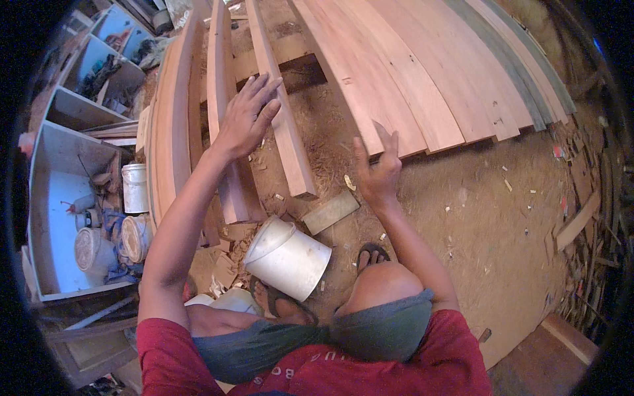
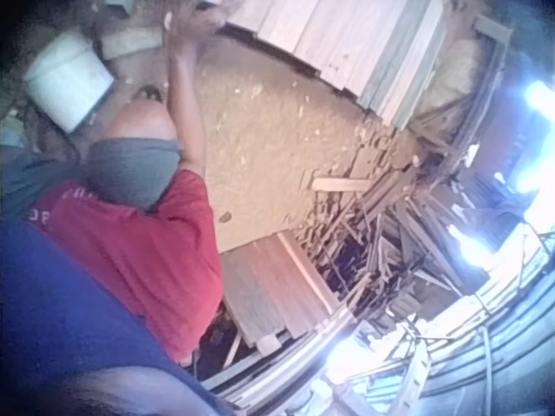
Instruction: The person organizes several long wooden planks on the floor, aligns them side by side, and applies wood glue from a plastic bottle along the edges.
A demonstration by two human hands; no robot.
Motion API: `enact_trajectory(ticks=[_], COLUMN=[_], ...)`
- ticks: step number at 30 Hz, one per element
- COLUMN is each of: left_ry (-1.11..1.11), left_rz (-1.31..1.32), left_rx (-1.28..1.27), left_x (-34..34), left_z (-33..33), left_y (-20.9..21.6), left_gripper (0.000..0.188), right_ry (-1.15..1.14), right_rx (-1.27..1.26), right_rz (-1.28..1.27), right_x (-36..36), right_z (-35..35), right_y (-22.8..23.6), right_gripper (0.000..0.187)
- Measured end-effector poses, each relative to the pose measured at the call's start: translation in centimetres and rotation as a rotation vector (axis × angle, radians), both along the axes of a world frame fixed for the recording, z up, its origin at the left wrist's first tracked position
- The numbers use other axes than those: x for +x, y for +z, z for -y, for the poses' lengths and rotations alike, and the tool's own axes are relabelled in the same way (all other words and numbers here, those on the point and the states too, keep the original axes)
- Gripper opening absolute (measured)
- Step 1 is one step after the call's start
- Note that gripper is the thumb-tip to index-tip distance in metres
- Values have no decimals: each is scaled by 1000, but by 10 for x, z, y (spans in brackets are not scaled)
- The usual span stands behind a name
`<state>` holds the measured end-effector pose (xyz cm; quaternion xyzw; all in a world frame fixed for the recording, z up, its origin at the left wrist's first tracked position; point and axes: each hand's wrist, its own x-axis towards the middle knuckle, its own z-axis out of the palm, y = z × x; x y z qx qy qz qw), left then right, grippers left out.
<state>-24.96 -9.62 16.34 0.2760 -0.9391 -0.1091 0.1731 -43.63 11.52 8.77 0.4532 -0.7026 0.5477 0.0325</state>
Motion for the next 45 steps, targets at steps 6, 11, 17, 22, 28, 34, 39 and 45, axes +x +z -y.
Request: enact_trajectory(ticks=[6, 11, 17, 22, 28, 34, 39, 45], left_ry=[40, 53, 343, 907, 921, 1062, 1229, 826], left_rz=[47, 25, -248, -24, 96, -22, 247, -321], left_rx=[10, -106, -204, -145, 108, 121, 280, -23], left_x=[6, 6, 63, 147, 168, 206, 329, 236], left_z=[0, -1, 73, 89, 79, 110, 147, 118], left_y=[3, 1, 33, 27, 13, -10, -65, -36], left_gripper=[60, 60, 50, 57, 54, 53, 58, 45], right_ry=[1, 1, 33, 77, 52, 63, 100, 54], right_rx=[-44, -65, -25, 14, 8, -24, 9, 46], right_rz=[124, 137, 140, 231, 215, 222, 273, 185], right_x=[3, 1, 0, 9, 3, -4, 20, -2], right_z=[-1, -2, -5, -6, -8, -8, 0, -13], right_y=[-7, -9, -14, -1, -7, -15, -4, 1], right_gripper=[41, 44, 48, 49, 49, 49, 51, 52])
